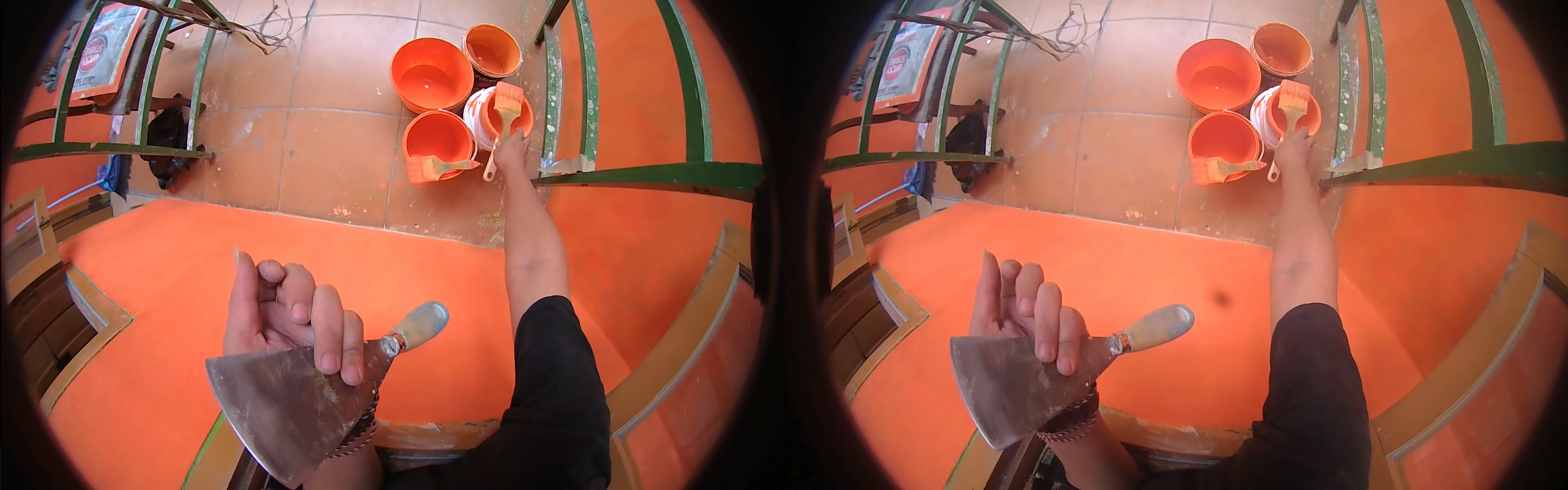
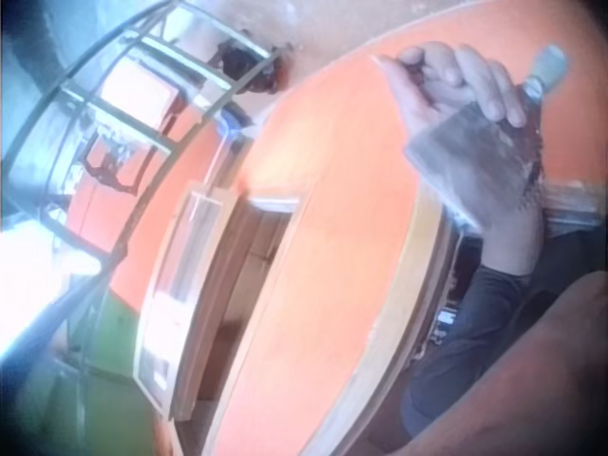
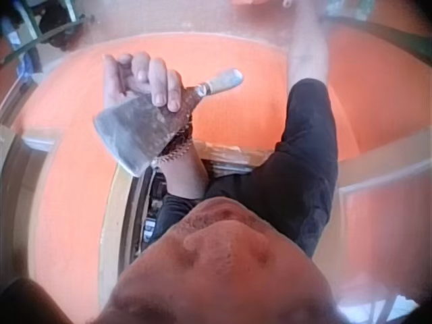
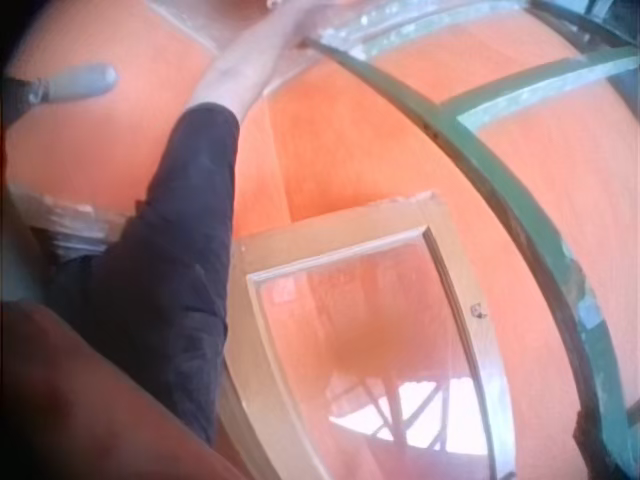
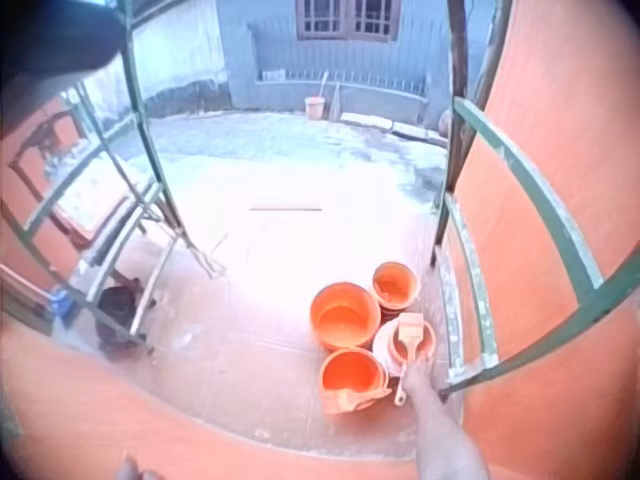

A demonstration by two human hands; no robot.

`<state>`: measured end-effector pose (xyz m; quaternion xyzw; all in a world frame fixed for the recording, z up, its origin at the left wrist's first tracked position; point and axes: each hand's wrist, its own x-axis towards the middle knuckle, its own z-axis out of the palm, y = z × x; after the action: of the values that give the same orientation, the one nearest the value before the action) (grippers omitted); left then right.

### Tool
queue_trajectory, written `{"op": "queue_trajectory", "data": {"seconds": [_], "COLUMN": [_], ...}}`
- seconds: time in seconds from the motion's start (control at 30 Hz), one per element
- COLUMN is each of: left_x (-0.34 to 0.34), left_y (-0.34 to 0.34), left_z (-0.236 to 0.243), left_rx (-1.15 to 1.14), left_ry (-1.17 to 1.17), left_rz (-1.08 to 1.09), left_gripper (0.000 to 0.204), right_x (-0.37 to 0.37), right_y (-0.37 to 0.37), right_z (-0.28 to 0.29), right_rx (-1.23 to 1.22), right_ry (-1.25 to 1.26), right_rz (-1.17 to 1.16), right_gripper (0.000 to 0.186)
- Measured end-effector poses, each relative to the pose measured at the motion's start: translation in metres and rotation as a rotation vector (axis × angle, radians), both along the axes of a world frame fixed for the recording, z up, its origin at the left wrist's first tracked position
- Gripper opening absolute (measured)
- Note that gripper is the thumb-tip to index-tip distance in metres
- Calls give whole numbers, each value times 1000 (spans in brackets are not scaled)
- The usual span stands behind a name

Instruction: The person kneels on a tiled floor and uses a metal scraper to remove residue from the tile surface and grout lines. They move systematically across the floor, scraping different areas while supporting themselves with one hand.

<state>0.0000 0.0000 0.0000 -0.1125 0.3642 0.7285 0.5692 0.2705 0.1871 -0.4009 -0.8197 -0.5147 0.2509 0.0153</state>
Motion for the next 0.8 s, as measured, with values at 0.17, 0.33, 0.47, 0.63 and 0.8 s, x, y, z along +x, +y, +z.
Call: {"op": "queue_trajectory", "data": {"seconds": [0.17, 0.33, 0.47, 0.63, 0.8], "left_x": [0, 1, 3, -2, 2], "left_y": [-4, -4, 1, 4, -1], "left_z": [-9, -7, -18, -6, 45], "left_rx": [122, 145, 244, 526, 619], "left_ry": [2, -40, -55, -19, 27], "left_rz": [-37, 21, 13, -83, -139], "left_gripper": [49, 45, 44, 47, 48], "right_x": [-8, -31, -62, -141, -149], "right_y": [-9, -14, -11, -36, -92], "right_z": [31, 64, 90, 226, 368], "right_rx": [110, 211, 58, -227, -166], "right_ry": [-49, 48, 366, 952, 1105], "right_rz": [-3, -83, -34, -22, 6], "right_gripper": [62, 45, 41, 36, 36]}}
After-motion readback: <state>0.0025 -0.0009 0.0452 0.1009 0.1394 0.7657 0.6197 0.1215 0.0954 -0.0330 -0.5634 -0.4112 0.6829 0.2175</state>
